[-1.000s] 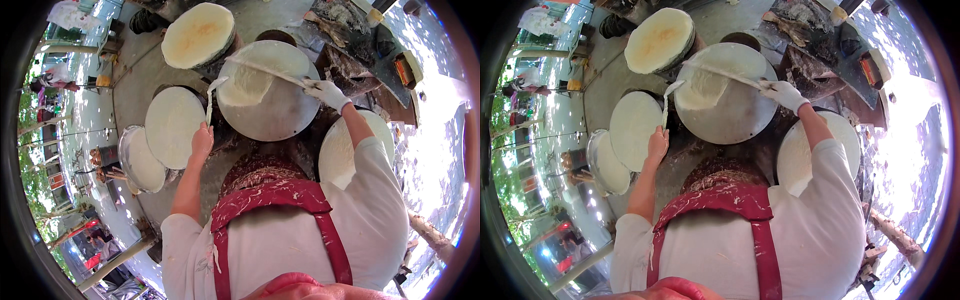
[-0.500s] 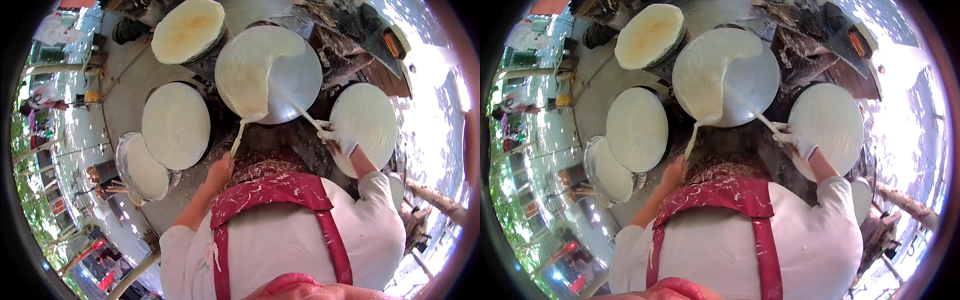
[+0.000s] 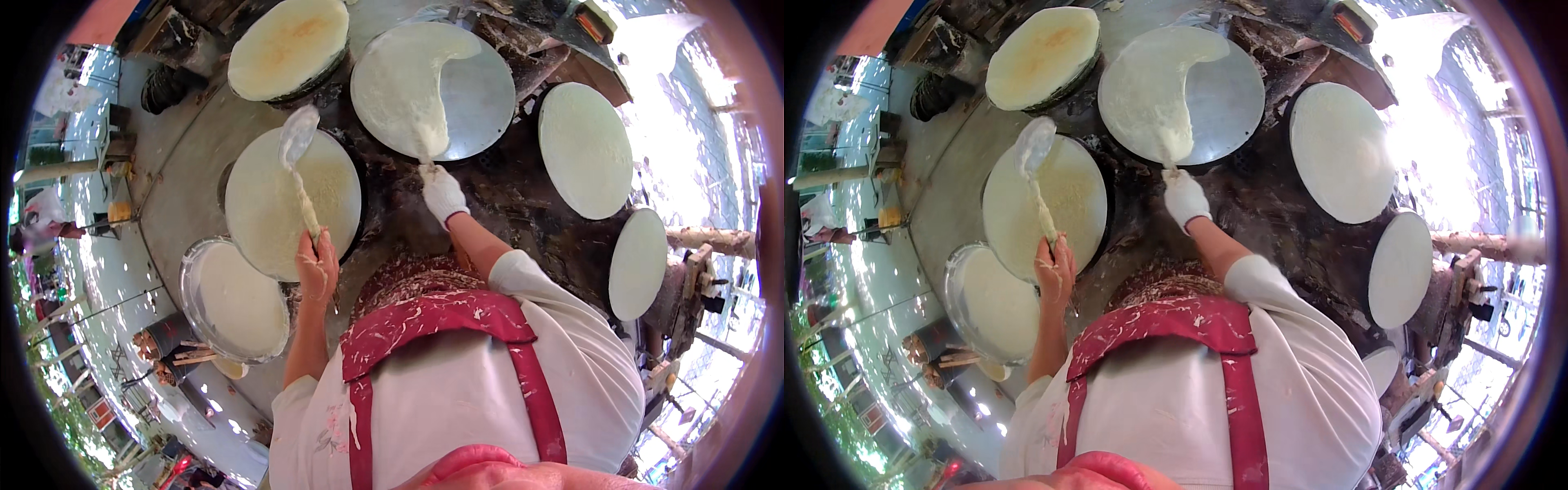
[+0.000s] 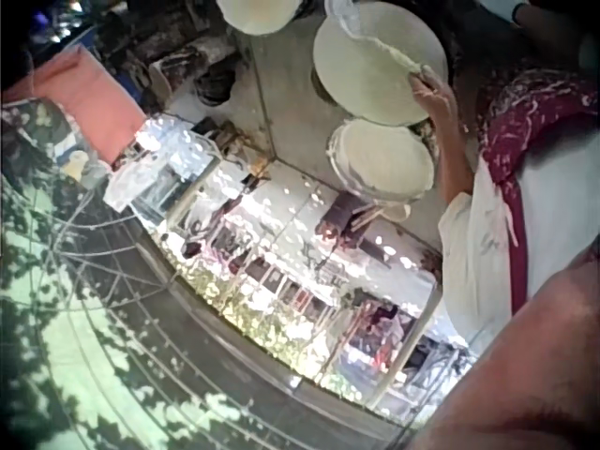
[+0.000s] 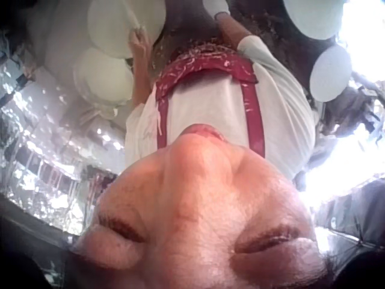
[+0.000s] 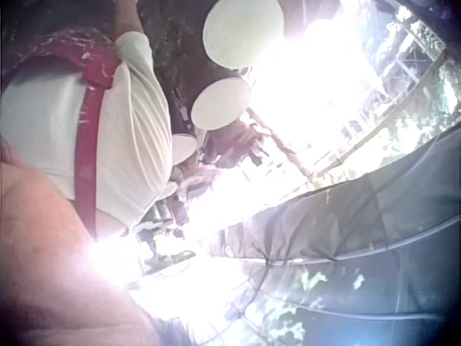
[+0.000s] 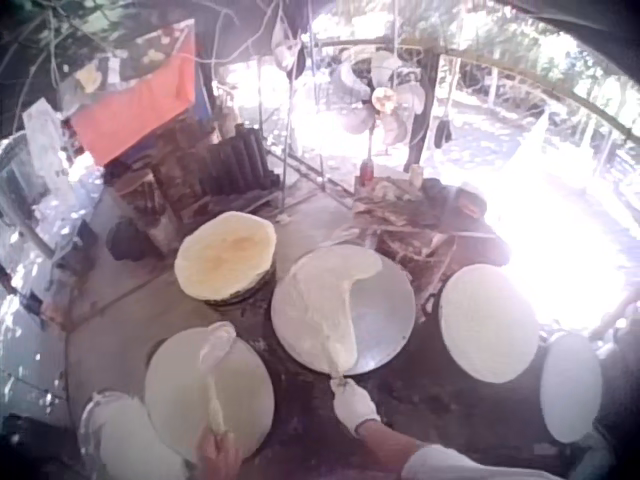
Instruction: The person pours batter onto multiple hot griddles, spreads it into thin circles, and flips the crepes as they cook. They continuously cycle through scooping batter, spreading, and flipping across several cooking surfaces.
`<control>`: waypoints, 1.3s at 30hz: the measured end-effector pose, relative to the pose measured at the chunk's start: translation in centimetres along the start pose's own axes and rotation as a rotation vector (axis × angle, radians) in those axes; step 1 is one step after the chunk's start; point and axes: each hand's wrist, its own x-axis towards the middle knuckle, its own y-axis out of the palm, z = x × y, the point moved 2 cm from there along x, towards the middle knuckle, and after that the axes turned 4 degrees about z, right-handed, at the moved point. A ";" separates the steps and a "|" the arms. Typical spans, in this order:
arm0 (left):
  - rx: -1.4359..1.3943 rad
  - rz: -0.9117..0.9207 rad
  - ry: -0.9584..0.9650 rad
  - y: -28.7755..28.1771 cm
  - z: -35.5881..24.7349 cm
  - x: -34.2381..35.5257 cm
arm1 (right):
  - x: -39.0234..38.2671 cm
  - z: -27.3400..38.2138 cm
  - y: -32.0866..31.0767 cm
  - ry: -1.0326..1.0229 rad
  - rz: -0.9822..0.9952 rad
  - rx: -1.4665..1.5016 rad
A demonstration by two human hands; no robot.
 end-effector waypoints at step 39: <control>0.090 -0.181 -0.108 18.2 -1.6 -3.2 | 8.6 -12.1 -21.6 -0.216 0.045 -0.415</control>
